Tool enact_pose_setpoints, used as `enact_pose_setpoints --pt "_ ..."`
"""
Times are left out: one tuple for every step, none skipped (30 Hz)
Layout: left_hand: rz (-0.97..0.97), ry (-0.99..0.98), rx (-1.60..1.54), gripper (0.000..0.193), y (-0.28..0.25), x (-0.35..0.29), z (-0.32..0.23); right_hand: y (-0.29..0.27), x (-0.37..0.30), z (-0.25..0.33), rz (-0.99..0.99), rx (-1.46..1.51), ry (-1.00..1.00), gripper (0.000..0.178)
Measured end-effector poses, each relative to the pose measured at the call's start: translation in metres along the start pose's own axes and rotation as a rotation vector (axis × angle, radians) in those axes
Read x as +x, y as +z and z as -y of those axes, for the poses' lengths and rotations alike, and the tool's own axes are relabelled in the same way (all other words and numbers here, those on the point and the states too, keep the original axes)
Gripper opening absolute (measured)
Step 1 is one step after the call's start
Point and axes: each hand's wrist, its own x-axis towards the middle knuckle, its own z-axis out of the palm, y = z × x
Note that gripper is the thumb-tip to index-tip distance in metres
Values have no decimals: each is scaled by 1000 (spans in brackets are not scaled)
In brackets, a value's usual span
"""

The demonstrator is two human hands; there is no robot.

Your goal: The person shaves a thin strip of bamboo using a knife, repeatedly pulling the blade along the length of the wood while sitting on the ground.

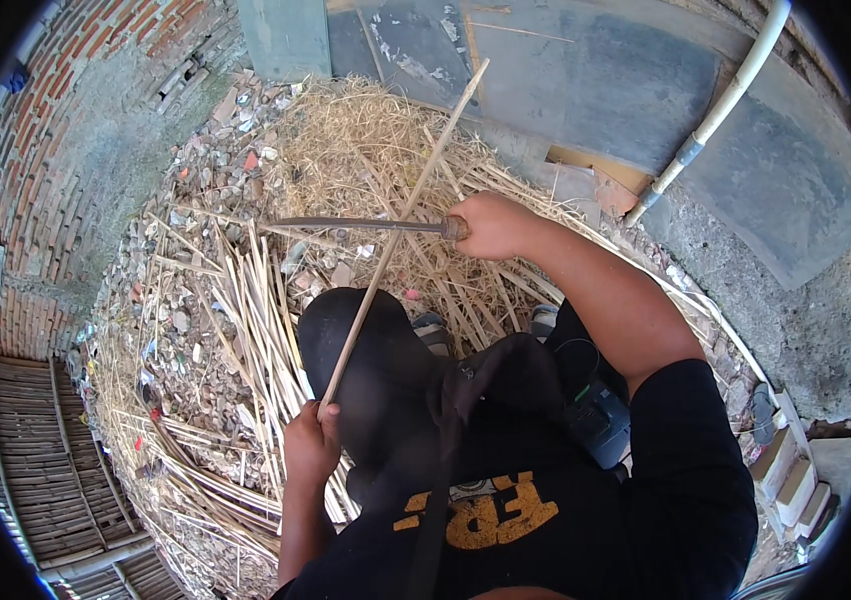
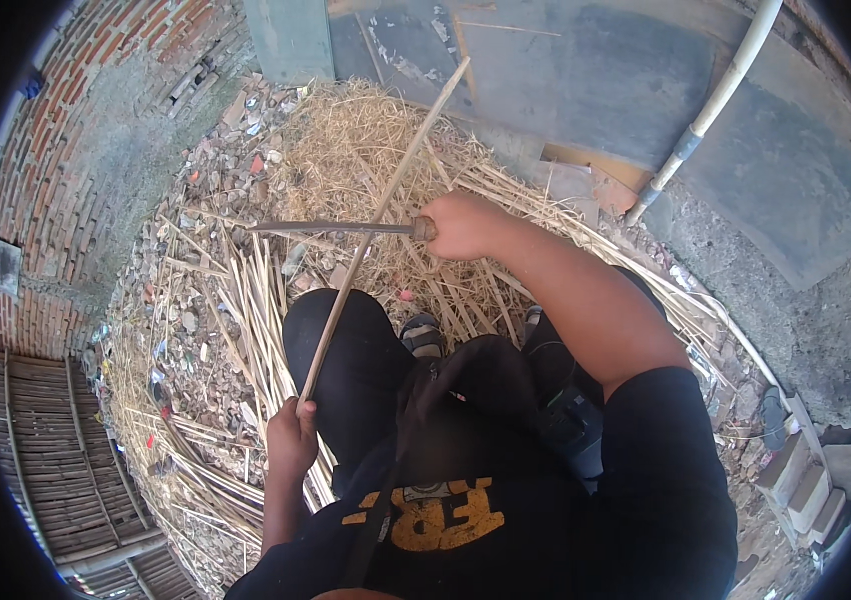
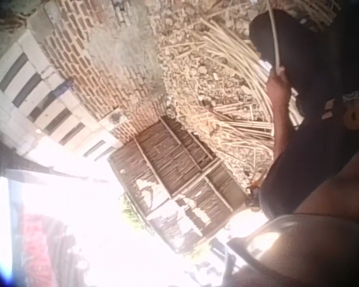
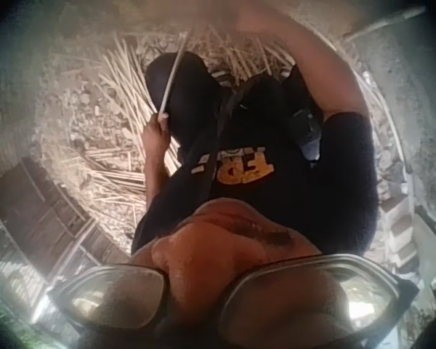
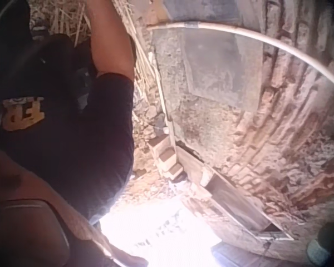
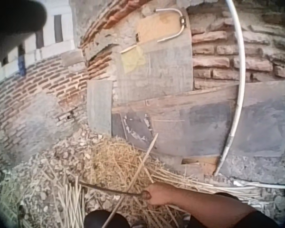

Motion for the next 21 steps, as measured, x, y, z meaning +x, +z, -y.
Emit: enact_pose_setpoints --pt "-8 -5 -4 53 0 -2 -3 -2 -4 9 -14 -60 -8 26" --pt "-6 -8 -2 53 1 -3 -2 -3 -6 15 -29 -121 -15 26" --pt "-18 7 10 52 3 -3 -1 -6 -6 19 -26 -121 -15 26" --pt "-32 20 22 51 5 -3 0 -7 -5 23 19 -172 -7 26" --pt "-31 16 21 51 8 0 2 -8 -4 24 65 -223 -1 26" --pt "-61 28 10 51 12 3 3 -5 -2 14 76 -220 9 26" --pt "-105 52 2 50 13 8 1 -7 6 -1 41 -180 28 22" --pt "-105 62 0 50 12 7 -1 -7 9 -14 5 -140 46 19" --pt "-87 33 24 50 9 4 0 -4 7 -10 -21 -151 57 20" --pt "-69 5 48 51 7 3 0 -5 6 -7 -27 -154 47 20" --pt "-80 3 23 53 8 3 -1 -8 4 -4 -52 -116 27 22" --pt "-79 3 33 53 7 1 -2 -7 0 2 -74 -67 13 25" --pt "-77 -5 20 53 7 -1 -4 -7 -3 8 -76 -57 13 25" --pt "-74 -13 7 54 5 -2 -4 -8 -4 15 -32 -94 -8 24" --pt "-81 5 38 54 7 -3 -1 -10 -7 23 16 -139 -29 24" --pt "-81 4 36 54 7 -2 -1 -9 -11 33 17 -141 -29 24" --pt "-75 17 38 54 8 -1 -1 -8 -16 45 26 -255 -77 24" --pt "-68 29 43 54 7 -1 -1 -5 -18 50 36 -365 -127 24" --pt "-60 25 44 54 10 1 1 -9 -15 43 42 -361 -124 24" --pt "-95 27 32 53 16 4 5 -17 -5 29 45 -182 -11 25" --pt "-140 41 19 53 18 10 5 -24 0 18 34 -10 102 25"
